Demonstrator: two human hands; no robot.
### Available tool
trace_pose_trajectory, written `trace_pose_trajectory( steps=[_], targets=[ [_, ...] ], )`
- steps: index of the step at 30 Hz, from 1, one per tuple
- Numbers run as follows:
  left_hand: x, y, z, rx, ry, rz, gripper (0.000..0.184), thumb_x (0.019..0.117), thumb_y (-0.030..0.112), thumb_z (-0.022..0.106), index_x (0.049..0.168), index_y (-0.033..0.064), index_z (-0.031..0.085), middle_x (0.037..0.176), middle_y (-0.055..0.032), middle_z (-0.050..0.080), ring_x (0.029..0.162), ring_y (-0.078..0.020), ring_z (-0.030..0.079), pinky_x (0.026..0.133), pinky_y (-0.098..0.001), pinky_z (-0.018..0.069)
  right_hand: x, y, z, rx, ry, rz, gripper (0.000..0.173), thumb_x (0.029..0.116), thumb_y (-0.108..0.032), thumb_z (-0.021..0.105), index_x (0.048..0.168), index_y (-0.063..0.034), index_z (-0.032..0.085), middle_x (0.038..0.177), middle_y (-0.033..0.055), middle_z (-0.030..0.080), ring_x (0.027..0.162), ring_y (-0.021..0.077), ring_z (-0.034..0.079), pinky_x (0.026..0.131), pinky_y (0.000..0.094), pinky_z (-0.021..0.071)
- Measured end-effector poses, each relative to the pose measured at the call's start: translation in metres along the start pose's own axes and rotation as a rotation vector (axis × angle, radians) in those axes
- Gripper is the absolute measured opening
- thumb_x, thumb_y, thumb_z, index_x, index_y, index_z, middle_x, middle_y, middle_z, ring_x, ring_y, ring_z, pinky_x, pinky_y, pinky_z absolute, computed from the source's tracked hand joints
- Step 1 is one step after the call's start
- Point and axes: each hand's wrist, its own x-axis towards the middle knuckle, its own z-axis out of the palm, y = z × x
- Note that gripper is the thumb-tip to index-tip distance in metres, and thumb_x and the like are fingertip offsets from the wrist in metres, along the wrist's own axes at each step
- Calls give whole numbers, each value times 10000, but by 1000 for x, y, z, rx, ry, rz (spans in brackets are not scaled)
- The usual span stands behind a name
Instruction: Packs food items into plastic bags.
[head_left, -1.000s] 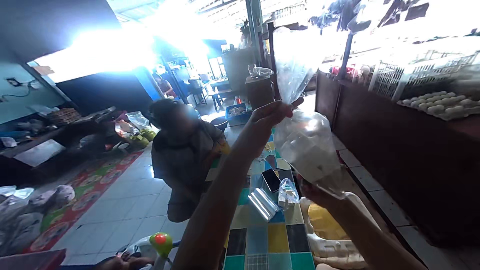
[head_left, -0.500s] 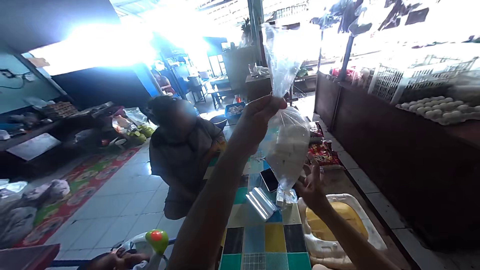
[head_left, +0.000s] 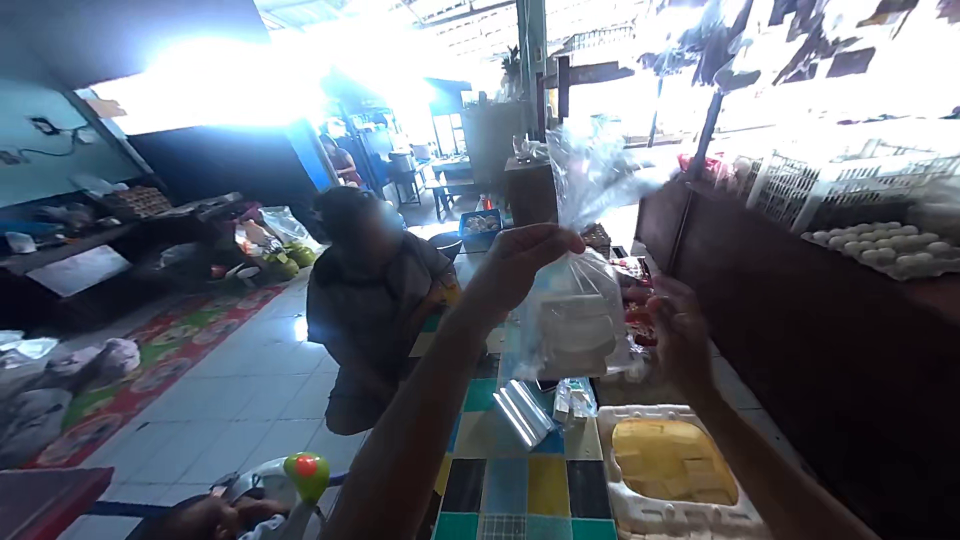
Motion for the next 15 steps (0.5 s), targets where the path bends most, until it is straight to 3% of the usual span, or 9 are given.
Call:
trace_pose_trajectory(
  steps=[1, 3, 5, 6, 8, 9, 10, 12, 15],
  targets=[
    [-2, 0, -1, -5, -21, 7, 291, 1058, 95, 443, 971, 38, 715, 1098, -26, 738, 1075, -62, 651, 969, -275, 510, 12, 0, -7, -194, 37, -334, 356, 1060, -144, 524, 1325, 93, 537, 1317, 110, 659, 1178, 75, 637, 985, 278, 532],
    [-10, 5, 3, 9, -56, -28, 302, 1065, 121, 448, 954, 58, 722, 964, 4, 741, 909, -46, 671, 828, -247, 548, 39, -26, -15, -567, 63, -890, 242, 1076, -185, 511, 1310, -147, 559, 1481, 34, 517, 1442, 153, 400, 1196, 353, 281],
    [-19, 10, 11, 30, -93, -66, 288, 1051, 92, 466, 911, 80, 717, 828, 51, 703, 762, 0, 638, 698, -194, 532, 60, -64, -13, -781, 11, -1225, 374, 1078, -192, 520, 1431, -310, 475, 1571, -120, 404, 1521, 98, 229, 1258, 425, -2],
    [-21, 10, 13, 30, -131, -66, 276, 1024, 52, 457, 918, 86, 710, 807, 69, 693, 744, 17, 634, 696, -181, 536, 70, -78, -11, -824, -35, -1323, 399, 1078, -190, 524, 1459, -299, 482, 1587, -129, 413, 1529, 94, 226, 1250, 461, -43],
    [-27, 6, 15, 14, -235, -58, 256, 1025, 36, 475, 910, 73, 701, 805, 74, 689, 784, 11, 647, 764, -195, 552, 86, -97, -9, -768, -165, -1423, 213, 1030, -146, 564, 1202, -174, 686, 1263, -5, 685, 1343, 201, 505, 1188, 504, 177],
    [-30, 1, 14, -6, -304, -17, 258, 1029, 66, 475, 934, 60, 715, 840, 69, 708, 837, 0, 664, 819, -215, 561, 90, -106, -11, -759, -255, -1425, 131, 992, -138, 557, 974, -138, 687, 971, 34, 693, 1115, 243, 622, 1087, 495, 364],
    [-36, -4, 13, -13, -376, 49, 248, 1040, 103, 481, 980, 46, 714, 902, 66, 722, 904, 0, 672, 875, -227, 561, 92, -116, -15, -769, -363, -1429, 174, 960, -138, 541, 825, -121, 650, 764, 40, 633, 841, 243, 651, 859, 443, 504],
    [-49, -9, 13, 65, -444, 177, 235, 1033, 188, 566, 1058, 1, 705, 1040, 22, 717, 1014, 6, 653, 927, -215, 541, 90, -131, -25, -724, -625, -1336, 252, 916, -154, 518, 684, -101, 600, 581, 38, 536, 526, 216, 567, 470, 362, 428],
    [-70, -4, 22, 370, -284, 369, 223, 983, 264, 663, 972, 54, 738, 1092, -39, 684, 1054, 1, 612, 892, -135, 499, 72, -141, -44, -702, -830, -1173, 294, 944, -226, 443, 717, -111, 591, 562, 7, 502, 459, 163, 506, 396, 316, 358]
  ],
)
